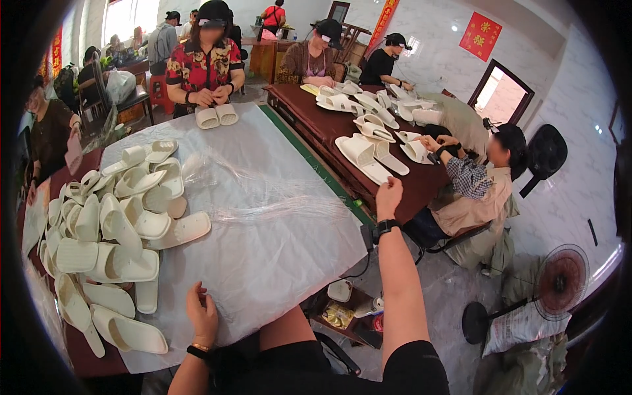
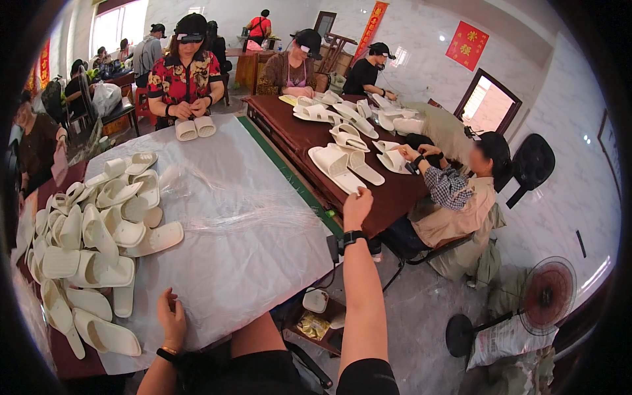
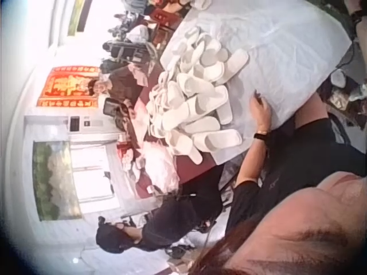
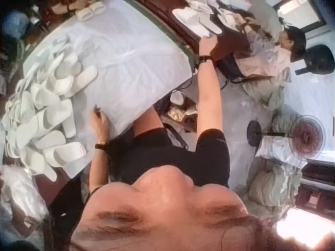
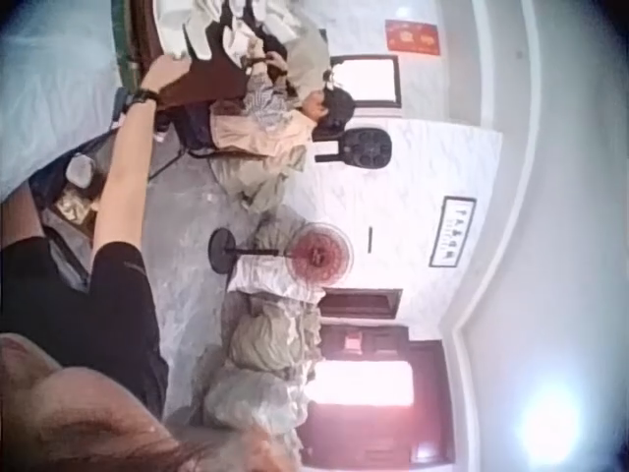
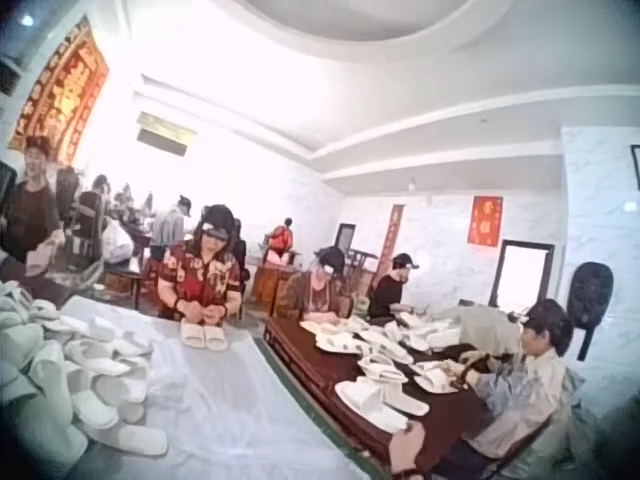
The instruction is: Assembling, cleaning, and inspecting white slippers in a workshop setting.
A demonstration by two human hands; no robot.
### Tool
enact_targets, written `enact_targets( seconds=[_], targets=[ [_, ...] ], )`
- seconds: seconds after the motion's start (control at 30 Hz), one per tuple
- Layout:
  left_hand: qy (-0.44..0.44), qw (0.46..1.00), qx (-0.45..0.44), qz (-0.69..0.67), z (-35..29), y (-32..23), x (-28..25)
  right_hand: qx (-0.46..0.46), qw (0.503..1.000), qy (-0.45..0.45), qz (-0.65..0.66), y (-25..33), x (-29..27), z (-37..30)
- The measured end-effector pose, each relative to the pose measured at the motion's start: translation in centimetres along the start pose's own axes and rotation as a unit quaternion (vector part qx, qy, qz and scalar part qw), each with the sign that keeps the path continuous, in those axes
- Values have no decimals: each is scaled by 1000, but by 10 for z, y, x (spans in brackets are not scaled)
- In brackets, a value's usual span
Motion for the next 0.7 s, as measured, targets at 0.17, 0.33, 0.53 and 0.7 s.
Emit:
enact_targets(
  seconds=[0.17, 0.33, 0.53, 0.7],
  targets=[
    [5, 1000, 9, 16, 1, -8, 5, 181, 980, 29, -76, -54, -10, 36],
    [-8, 998, 7, 66, -1, -10, -4, 159, 982, 65, -79, -53, 21, 35],
    [13, 999, 23, 33, 4, -14, 17, 183, 981, 70, -14, -113, 1, 85],
    [2, 997, -14, 72, -1, -13, -2, 274, 926, 175, 190, -56, 39, 46]
  ],
)
Point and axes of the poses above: each hand's wrist, its own z-axis towards the middle knuckle, its own x-axis out of the palm, y = z × x, the point moved 4 cm from there along z, towards the middle knuckle, and after that the axes turned 4 degrees about x, right-handed, at the moved point
